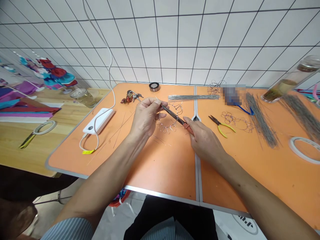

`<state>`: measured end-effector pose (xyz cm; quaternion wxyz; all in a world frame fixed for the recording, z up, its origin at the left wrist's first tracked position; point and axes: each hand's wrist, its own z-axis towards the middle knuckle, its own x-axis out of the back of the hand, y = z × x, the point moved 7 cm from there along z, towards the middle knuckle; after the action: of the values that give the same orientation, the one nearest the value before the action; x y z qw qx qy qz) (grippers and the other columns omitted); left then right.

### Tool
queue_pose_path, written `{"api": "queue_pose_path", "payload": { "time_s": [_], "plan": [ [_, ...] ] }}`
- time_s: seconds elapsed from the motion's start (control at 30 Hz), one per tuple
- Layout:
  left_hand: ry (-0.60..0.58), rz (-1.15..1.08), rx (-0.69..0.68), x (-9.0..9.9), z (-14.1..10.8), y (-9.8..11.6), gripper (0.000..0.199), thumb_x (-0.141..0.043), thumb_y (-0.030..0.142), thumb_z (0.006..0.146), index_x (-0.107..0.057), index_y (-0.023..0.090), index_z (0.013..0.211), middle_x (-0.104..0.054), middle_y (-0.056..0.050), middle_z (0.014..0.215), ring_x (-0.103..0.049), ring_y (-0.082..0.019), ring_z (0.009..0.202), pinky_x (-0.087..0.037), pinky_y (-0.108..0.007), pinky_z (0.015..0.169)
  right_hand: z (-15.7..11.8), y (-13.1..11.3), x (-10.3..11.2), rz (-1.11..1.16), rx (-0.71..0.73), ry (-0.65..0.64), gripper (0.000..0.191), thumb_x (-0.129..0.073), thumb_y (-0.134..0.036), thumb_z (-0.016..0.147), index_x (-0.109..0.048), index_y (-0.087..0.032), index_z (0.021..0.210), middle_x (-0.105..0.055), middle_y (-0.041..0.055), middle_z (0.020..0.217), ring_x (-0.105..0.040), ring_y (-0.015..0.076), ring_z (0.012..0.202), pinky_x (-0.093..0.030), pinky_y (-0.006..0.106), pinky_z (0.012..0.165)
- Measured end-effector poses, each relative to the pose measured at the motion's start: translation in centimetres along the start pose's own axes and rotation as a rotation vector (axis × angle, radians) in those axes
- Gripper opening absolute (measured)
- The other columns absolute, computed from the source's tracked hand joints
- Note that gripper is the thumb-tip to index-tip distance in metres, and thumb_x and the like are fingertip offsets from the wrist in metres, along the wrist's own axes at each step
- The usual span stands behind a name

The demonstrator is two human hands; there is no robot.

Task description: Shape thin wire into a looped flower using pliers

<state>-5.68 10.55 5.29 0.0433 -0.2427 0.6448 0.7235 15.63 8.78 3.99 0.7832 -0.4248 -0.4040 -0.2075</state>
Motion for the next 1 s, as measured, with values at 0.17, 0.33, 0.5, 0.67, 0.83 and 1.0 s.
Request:
{"api": "queue_pose_path", "payload": {
  "time_s": [0.17,0.33,0.5,0.67,0.83,1.0],
  "plan": [
    [0.009,0.006,0.013,0.09,0.02,-0.08,0.02,-0.08,0.032,0.091,-0.065,0.02,0.084,-0.082,-0.007,0.099,-0.079,-0.018,0.095,-0.057,-0.022,0.066,0.0,-0.16,0.06,0.0,0.014,0.012,0.045,-0.052,-0.022,0.105,-0.067,-0.021,0.148,-0.081,0.0125,0.121,-0.077,0.0301,0.112,-0.063,0.043,0.094],
    [0.005,0.011,0.008,0.06,0.01,-0.04,0.019,-0.079,0.032,0.09,-0.065,0.02,0.085,-0.082,-0.008,0.099,-0.079,-0.019,0.095,-0.056,-0.021,0.064,0.0,-0.24,-0.01,0.017,0.03,0.017,0.045,-0.051,-0.022,0.106,-0.067,-0.022,0.148,-0.081,0.0127,0.124,-0.078,0.0308,0.112,-0.063,0.045,0.094],
    [-0.007,0.016,-0.009,0.01,0.04,0.02,0.015,-0.074,0.03,0.091,-0.065,0.02,0.084,-0.082,-0.008,0.097,-0.078,-0.018,0.094,-0.054,-0.02,0.061,-0.01,-0.18,-0.17,0.042,0.02,0.004,0.044,-0.051,-0.022,0.107,-0.067,-0.021,0.148,-0.08,0.0134,0.129,-0.077,0.0303,0.116,-0.062,0.046,0.098],
    [-0.003,0.008,-0.001,0.09,0.1,-0.09,0.016,-0.077,0.031,0.09,-0.065,0.02,0.084,-0.082,-0.008,0.098,-0.078,-0.018,0.093,-0.055,-0.02,0.062,0.01,-0.21,-0.28,0.073,0.018,-0.011,0.043,-0.052,-0.023,0.108,-0.067,-0.019,0.147,-0.08,0.0131,0.121,-0.077,0.0292,0.109,-0.062,0.044,0.096],
    [0.0,0.01,0.009,0.07,0.04,-0.05,0.016,-0.076,0.03,0.09,-0.065,0.02,0.084,-0.082,-0.008,0.098,-0.079,-0.018,0.096,-0.055,-0.02,0.064,0.04,-0.37,-0.33,0.066,0.01,-0.028,0.038,-0.05,-0.025,0.11,-0.07,-0.021,0.142,-0.08,0.0128,0.118,-0.077,0.0288,0.105,-0.061,0.042,0.09],
    [-0.013,-0.008,-0.005,0.06,0.04,-0.01,0.016,-0.077,0.029,0.088,-0.065,0.019,0.083,-0.08,-0.007,0.095,-0.078,-0.018,0.093,-0.054,-0.02,0.062,0.06,-0.71,-0.09,0.068,0.003,-0.022,0.035,-0.049,-0.028,0.11,-0.073,-0.023,0.134,-0.08,0.0133,0.121,-0.076,0.0299,0.106,-0.059,0.041,0.087]
  ]
}}
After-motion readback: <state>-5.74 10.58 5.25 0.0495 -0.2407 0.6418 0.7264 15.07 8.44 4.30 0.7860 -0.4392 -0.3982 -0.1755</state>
